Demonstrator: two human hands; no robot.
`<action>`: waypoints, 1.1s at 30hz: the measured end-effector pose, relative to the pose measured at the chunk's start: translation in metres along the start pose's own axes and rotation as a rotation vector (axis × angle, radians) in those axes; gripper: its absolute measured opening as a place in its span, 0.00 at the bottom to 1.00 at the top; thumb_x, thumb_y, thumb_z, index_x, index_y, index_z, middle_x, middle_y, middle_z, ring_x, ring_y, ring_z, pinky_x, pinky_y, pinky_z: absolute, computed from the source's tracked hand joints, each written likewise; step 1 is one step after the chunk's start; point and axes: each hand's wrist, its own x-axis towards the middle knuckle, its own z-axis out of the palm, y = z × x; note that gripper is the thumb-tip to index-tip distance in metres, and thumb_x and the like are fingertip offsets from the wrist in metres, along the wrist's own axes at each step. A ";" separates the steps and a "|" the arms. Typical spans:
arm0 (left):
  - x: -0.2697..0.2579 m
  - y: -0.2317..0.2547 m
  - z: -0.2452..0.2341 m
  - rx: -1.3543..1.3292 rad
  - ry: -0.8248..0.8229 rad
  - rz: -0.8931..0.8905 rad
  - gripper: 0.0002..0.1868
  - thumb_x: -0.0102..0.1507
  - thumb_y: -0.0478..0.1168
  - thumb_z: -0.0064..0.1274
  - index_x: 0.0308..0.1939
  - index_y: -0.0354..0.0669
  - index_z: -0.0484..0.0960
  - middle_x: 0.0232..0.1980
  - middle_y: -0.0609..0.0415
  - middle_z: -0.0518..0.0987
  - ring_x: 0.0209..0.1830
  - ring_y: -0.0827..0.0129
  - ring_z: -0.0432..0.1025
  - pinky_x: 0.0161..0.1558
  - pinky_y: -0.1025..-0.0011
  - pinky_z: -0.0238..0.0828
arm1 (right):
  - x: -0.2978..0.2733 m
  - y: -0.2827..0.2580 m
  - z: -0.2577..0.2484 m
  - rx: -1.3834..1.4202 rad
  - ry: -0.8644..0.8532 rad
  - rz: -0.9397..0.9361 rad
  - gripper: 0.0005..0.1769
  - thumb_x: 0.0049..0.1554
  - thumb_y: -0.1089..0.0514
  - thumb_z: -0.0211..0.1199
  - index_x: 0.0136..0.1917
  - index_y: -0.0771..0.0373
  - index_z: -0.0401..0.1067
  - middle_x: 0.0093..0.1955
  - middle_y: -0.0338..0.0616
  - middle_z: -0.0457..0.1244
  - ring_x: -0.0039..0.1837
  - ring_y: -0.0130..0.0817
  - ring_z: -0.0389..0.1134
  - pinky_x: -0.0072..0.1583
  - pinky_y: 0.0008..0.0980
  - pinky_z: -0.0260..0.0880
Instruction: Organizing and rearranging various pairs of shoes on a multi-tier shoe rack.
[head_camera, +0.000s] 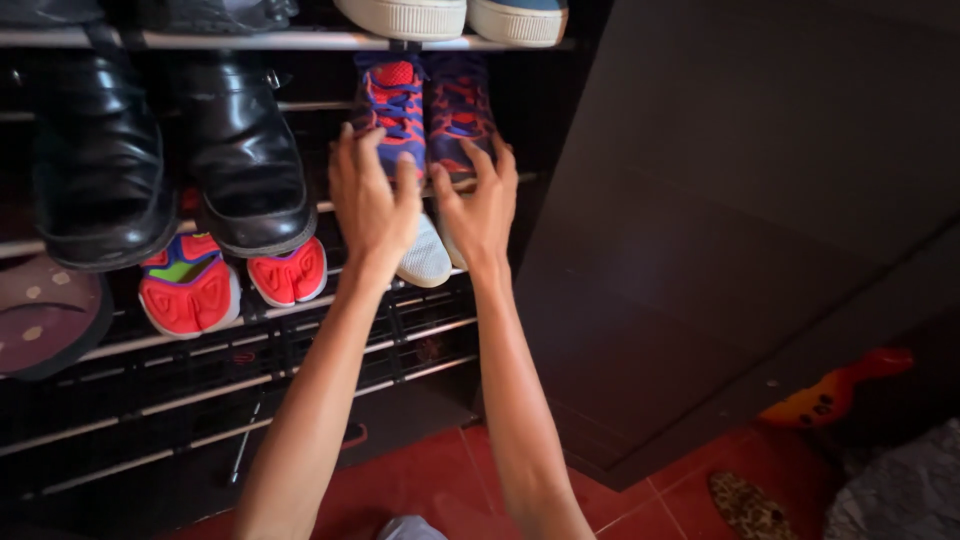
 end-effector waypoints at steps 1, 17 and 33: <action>-0.001 0.008 -0.001 0.002 -0.002 0.001 0.25 0.70 0.48 0.54 0.67 0.40 0.71 0.77 0.31 0.61 0.78 0.33 0.54 0.76 0.43 0.50 | 0.000 0.002 -0.001 0.001 0.000 0.002 0.29 0.51 0.49 0.75 0.62 0.64 0.76 0.74 0.63 0.57 0.72 0.60 0.61 0.70 0.46 0.63; -0.013 0.028 0.025 0.159 -0.082 0.139 0.37 0.65 0.55 0.61 0.71 0.41 0.69 0.80 0.31 0.53 0.80 0.32 0.45 0.69 0.37 0.49 | 0.016 0.033 -0.008 0.082 0.073 0.028 0.23 0.53 0.56 0.71 0.61 0.64 0.76 0.70 0.66 0.61 0.67 0.61 0.67 0.66 0.45 0.68; -0.043 0.019 -0.016 0.071 0.013 0.259 0.34 0.66 0.49 0.60 0.70 0.35 0.69 0.78 0.30 0.58 0.77 0.32 0.53 0.72 0.42 0.54 | -0.015 0.013 -0.012 0.041 0.175 -0.027 0.22 0.56 0.58 0.71 0.62 0.65 0.75 0.71 0.63 0.59 0.72 0.59 0.61 0.70 0.46 0.63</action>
